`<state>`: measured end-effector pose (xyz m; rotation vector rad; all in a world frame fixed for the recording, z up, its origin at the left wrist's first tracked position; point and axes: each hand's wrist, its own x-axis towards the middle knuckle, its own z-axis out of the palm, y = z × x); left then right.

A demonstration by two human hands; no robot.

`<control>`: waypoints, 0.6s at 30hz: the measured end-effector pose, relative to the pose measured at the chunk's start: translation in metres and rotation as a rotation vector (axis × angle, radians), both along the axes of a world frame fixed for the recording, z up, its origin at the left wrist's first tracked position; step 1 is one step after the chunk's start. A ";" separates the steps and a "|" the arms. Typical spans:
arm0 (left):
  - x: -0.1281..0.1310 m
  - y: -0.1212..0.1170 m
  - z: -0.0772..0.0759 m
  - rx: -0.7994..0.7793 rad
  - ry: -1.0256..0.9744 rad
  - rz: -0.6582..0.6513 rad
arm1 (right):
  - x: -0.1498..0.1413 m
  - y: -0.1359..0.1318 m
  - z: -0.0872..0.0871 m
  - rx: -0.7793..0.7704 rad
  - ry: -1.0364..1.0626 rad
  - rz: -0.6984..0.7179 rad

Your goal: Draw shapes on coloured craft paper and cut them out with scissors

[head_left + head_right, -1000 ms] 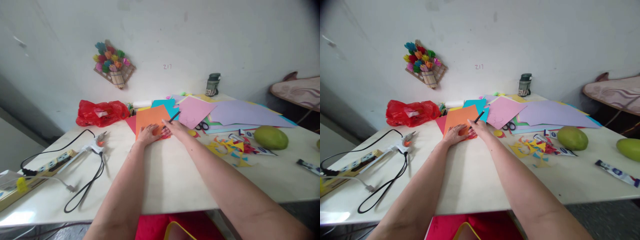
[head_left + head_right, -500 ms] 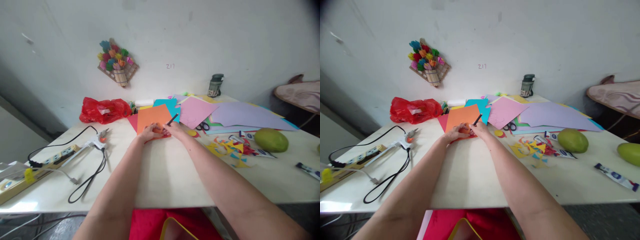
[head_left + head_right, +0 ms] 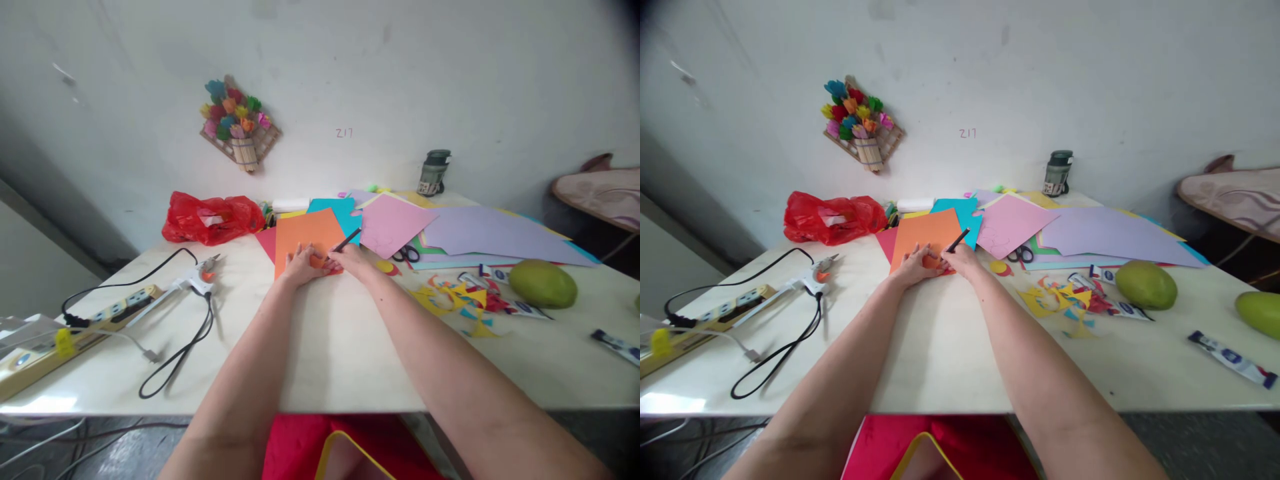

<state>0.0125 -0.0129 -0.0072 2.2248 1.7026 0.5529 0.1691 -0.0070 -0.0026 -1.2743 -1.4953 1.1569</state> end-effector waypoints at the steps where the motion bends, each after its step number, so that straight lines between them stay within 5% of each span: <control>1: 0.000 -0.001 0.001 -0.002 -0.005 -0.002 | 0.001 0.001 -0.001 -0.005 0.018 -0.007; 12: 0.008 -0.009 0.014 -0.019 0.113 -0.033 | 0.010 0.011 -0.008 0.206 -0.359 -0.134; 18: 0.011 -0.006 0.008 -0.026 0.123 -0.009 | 0.010 0.016 -0.016 0.195 -0.289 -0.092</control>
